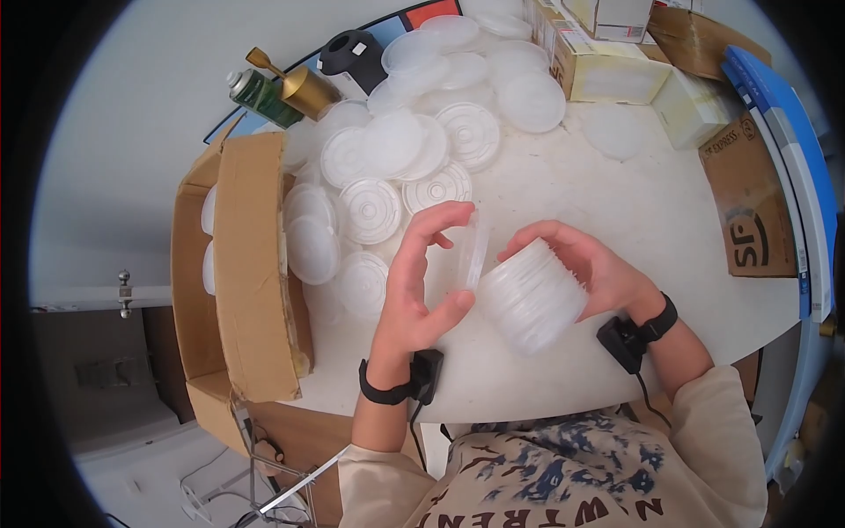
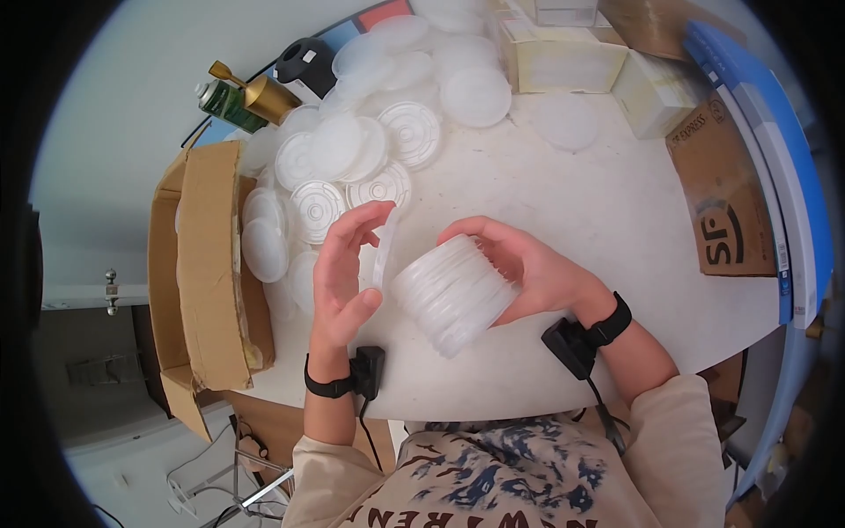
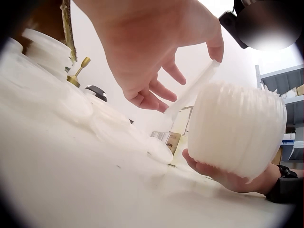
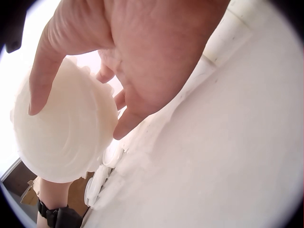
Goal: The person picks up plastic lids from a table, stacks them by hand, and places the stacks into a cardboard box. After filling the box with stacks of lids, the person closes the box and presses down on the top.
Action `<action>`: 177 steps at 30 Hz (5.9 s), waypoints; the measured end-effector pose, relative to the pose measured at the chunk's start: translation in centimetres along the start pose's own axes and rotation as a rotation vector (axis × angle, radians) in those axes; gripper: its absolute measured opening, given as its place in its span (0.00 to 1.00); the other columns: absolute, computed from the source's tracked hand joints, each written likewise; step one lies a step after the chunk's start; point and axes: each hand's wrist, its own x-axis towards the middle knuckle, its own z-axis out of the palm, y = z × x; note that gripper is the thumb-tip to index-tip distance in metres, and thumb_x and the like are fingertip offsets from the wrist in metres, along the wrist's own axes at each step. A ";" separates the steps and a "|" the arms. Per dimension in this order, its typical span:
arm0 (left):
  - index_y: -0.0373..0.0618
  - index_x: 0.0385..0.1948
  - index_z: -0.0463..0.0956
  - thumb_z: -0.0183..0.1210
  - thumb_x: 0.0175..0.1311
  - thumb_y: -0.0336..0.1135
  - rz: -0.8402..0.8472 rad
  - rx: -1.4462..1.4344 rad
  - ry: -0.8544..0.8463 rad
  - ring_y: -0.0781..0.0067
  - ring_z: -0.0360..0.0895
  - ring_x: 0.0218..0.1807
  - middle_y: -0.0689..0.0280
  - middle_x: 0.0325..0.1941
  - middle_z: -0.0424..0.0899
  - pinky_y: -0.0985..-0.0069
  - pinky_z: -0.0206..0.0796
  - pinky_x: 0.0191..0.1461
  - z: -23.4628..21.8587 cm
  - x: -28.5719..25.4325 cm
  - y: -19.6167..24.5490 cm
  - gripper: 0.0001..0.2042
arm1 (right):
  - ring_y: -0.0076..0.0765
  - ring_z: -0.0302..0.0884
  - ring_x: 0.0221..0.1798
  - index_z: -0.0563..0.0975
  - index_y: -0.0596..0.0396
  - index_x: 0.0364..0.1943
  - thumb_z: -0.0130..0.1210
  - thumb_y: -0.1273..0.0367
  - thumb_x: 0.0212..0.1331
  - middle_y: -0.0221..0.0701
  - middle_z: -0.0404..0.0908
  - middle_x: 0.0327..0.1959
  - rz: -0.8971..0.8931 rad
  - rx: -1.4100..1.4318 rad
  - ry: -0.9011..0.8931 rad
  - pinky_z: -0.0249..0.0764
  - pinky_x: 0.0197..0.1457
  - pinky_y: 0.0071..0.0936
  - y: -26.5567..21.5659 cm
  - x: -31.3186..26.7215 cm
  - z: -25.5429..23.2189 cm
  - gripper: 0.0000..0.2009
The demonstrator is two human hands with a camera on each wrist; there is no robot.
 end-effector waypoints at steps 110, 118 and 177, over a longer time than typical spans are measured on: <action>0.38 0.59 0.68 0.65 0.49 0.27 0.092 0.470 0.196 0.54 0.71 0.59 0.53 0.56 0.75 0.64 0.62 0.62 -0.1 0.2 3.2 0.30 | 0.28 0.65 0.66 0.60 0.54 0.69 0.79 0.70 0.31 0.27 0.69 0.64 -0.011 -0.106 0.332 0.60 0.70 0.30 1.5 -0.9 -0.7 0.53; 0.51 0.63 0.68 0.66 0.40 0.22 -0.329 1.104 -0.077 0.56 0.67 0.64 0.61 0.66 0.69 0.59 0.60 0.64 -2.7 -3.6 7.1 0.39 | 0.28 0.64 0.67 0.59 0.54 0.69 0.79 0.71 0.31 0.26 0.68 0.64 -0.023 -0.099 0.306 0.58 0.71 0.30 1.4 -0.8 -0.6 0.53; 0.37 0.65 0.65 0.57 0.53 0.61 -0.030 -0.155 -0.258 0.57 0.64 0.69 0.55 0.67 0.68 0.62 0.51 0.72 0.6 1.0 -1.0 0.42 | 0.34 0.54 0.74 0.53 0.55 0.71 0.76 0.75 0.31 0.33 0.58 0.72 0.098 -0.022 0.119 0.54 0.74 0.34 0.4 -0.3 0.4 0.56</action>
